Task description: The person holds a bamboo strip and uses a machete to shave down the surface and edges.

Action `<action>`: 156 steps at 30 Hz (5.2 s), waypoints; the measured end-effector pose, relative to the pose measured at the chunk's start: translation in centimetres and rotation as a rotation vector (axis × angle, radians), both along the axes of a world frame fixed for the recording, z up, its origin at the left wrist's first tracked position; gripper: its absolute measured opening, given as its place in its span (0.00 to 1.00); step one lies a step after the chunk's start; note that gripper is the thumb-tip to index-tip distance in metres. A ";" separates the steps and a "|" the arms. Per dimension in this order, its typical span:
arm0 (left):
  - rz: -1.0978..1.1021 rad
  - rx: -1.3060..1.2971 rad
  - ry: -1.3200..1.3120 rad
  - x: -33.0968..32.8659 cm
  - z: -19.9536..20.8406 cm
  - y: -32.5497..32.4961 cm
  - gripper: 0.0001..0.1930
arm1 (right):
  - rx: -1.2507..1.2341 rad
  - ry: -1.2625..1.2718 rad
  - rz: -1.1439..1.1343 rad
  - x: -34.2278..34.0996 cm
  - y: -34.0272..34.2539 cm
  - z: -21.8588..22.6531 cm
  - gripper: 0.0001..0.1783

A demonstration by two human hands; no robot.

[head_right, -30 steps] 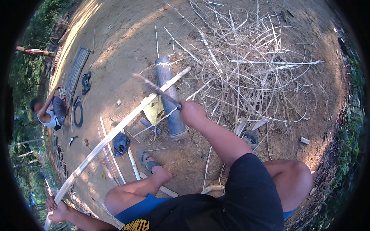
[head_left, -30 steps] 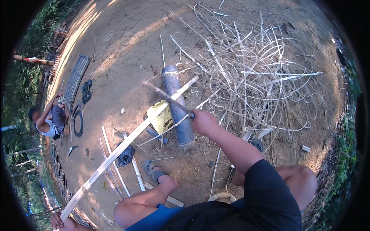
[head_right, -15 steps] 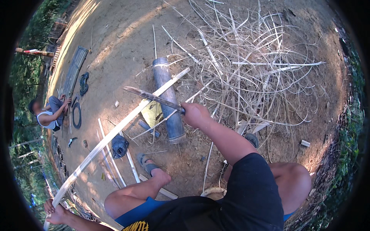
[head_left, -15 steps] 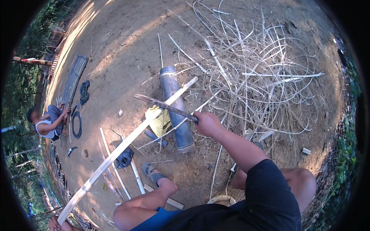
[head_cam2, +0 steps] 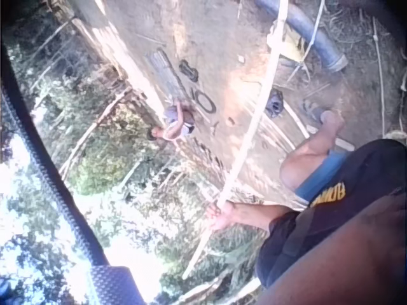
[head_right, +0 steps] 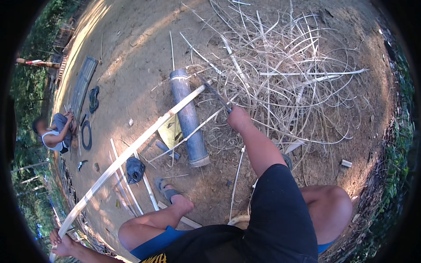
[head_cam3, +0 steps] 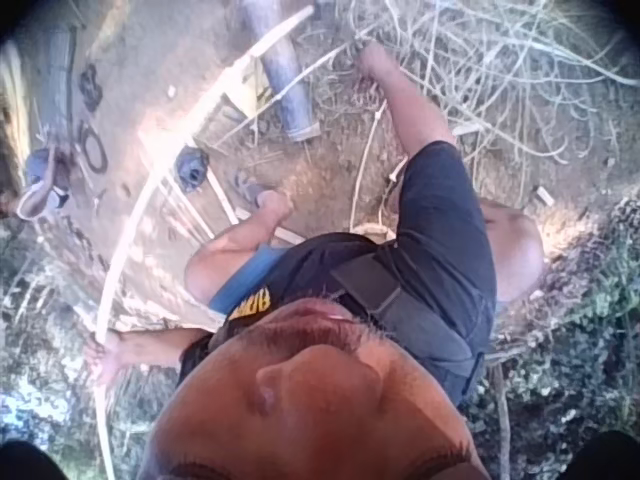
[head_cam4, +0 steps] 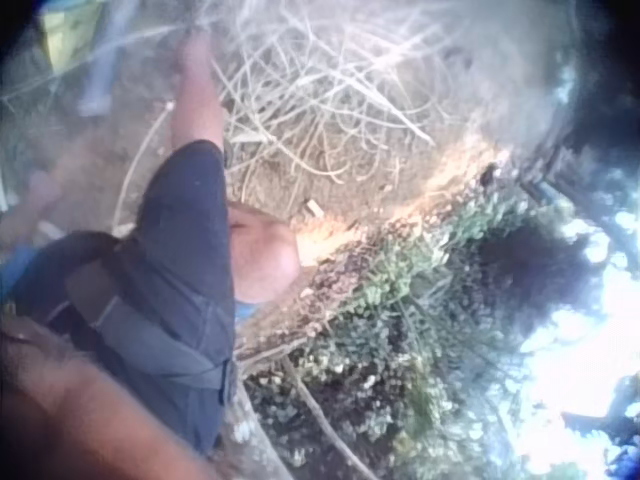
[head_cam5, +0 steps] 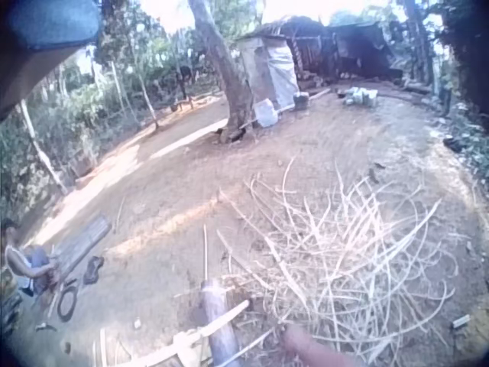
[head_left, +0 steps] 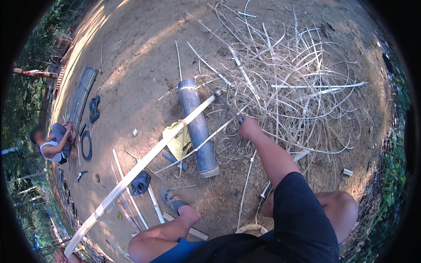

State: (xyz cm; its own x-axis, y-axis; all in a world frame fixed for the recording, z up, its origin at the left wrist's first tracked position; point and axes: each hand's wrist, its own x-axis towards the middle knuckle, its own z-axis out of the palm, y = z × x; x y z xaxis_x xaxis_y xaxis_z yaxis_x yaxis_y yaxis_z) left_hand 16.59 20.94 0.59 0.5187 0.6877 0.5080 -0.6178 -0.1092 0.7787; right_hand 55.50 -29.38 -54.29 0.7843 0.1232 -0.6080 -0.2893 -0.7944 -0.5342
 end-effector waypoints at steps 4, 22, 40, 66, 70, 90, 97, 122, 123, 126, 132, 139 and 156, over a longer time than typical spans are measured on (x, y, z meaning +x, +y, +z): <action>0.009 -0.015 0.011 0.2 0.3 -0.1 0.39 | 0.022 -0.016 0.160 0.3 0.4 5.1 0.17; 0.063 -0.054 -0.129 2.8 -0.9 -3.5 0.39 | 0.199 0.130 -0.252 -1.5 1.1 -4.7 0.16; 0.148 -0.048 -0.353 0.9 -4.7 -15.7 0.36 | 0.611 -0.307 0.183 -24.1 12.4 23.4 0.15; -0.121 0.107 -0.582 -4.3 -6.7 -30.3 0.34 | 0.742 -0.532 0.448 -40.3 5.6 39.9 0.15; -0.132 0.150 -0.579 -5.6 -6.1 -31.3 0.35 | 0.677 -0.526 0.384 -40.4 4.4 37.7 0.16; -0.045 0.103 -0.493 -2.7 -7.9 -30.7 0.34 | 0.688 -0.423 0.157 -37.7 1.8 36.9 0.15; -0.048 0.064 -0.423 -1.4 -7.6 -31.3 0.34 | 0.668 -0.396 0.098 -36.2 1.6 36.5 0.11; -0.074 0.150 -0.422 -1.8 -8.1 -34.0 0.34 | 0.496 -0.545 0.138 -35.3 2.6 35.9 0.12; -0.057 0.141 -0.426 -2.0 -8.3 -33.8 0.34 | 0.427 -0.537 0.155 -35.3 2.9 35.6 0.13; -0.094 0.125 -0.480 -2.3 -8.2 -33.4 0.34 | 0.656 -0.348 0.083 -34.4 2.2 36.1 0.14; -0.076 0.081 -0.476 -2.6 -8.7 -32.5 0.34 | 0.994 -0.144 -0.103 -33.9 0.7 35.0 0.21; -0.070 0.033 -0.464 -3.1 -9.0 -30.7 0.34 | 1.378 0.343 -0.263 -35.7 1.3 33.1 0.15; -0.138 0.088 -0.471 -3.8 -9.1 -31.9 0.34 | 1.495 0.882 -0.422 -34.9 1.6 30.3 0.14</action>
